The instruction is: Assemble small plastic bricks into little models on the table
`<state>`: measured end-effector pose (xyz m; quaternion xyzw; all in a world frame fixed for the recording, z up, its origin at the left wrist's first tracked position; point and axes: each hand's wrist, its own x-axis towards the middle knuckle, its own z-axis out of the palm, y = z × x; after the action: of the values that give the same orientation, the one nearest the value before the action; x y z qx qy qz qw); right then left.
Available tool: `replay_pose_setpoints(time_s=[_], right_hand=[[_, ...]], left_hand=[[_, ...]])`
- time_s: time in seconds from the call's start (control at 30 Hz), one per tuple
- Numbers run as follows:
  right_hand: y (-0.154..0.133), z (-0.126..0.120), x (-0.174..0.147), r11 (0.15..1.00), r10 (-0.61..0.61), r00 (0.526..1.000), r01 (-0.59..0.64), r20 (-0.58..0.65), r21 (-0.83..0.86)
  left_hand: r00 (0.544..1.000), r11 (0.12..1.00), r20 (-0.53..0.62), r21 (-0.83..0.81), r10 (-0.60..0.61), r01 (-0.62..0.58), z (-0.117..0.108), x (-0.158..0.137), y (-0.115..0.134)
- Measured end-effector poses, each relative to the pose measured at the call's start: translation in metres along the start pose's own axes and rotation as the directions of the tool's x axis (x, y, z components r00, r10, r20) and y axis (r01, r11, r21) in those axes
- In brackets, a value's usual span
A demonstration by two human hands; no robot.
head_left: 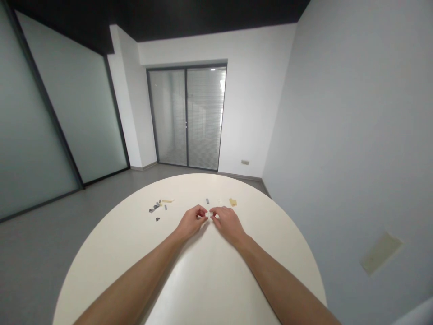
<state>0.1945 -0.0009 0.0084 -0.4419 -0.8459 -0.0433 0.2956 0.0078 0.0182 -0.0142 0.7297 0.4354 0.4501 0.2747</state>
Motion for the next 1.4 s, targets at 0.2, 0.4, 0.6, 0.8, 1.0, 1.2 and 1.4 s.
replay_pose_setpoints(time_s=[0.2, 0.4, 0.6, 0.8, 1.0, 1.2, 1.4], right_hand=[[-0.0006, 0.0002, -0.0001, 1.000, 0.006, 1.000, -0.006, -0.009, -0.006], [0.0004, 0.0025, 0.0001, 1.000, 0.000, 1.000, 0.000, -0.017, -0.018], [-0.0008, 0.0016, 0.0001, 0.999, 0.032, 0.999, -0.032, -0.003, -0.035], [0.0000, 0.0040, -0.0006, 0.996, 0.072, 0.997, -0.072, -0.005, -0.046], [-0.0001, 0.0041, -0.0004, 0.996, 0.079, 0.997, -0.079, 0.005, -0.042], [0.0008, 0.0045, -0.0009, 0.995, 0.088, 0.996, -0.087, 0.017, -0.044], [-0.0002, 0.0036, -0.0009, 0.994, 0.091, 0.995, -0.089, 0.029, -0.065]], left_hand=[[1.000, 0.998, -0.007, 0.058, 0.017, -0.016, -0.0009, -0.0004, 0.0005], [0.999, 0.997, -0.021, 0.074, 0.032, -0.031, -0.0017, 0.0001, 0.0002], [0.999, 0.996, -0.021, 0.080, 0.027, -0.025, -0.0013, 0.0008, 0.0006], [0.999, 0.997, -0.022, 0.067, 0.023, -0.022, -0.0008, 0.0011, -0.0010], [0.999, 0.998, -0.035, 0.052, 0.039, -0.037, -0.0004, 0.0017, -0.0056], [0.999, 0.999, -0.043, 0.046, 0.031, -0.029, 0.0000, 0.0020, -0.0056], [0.999, 0.999, -0.043, 0.048, 0.021, -0.019, -0.0001, 0.0023, -0.0045]])
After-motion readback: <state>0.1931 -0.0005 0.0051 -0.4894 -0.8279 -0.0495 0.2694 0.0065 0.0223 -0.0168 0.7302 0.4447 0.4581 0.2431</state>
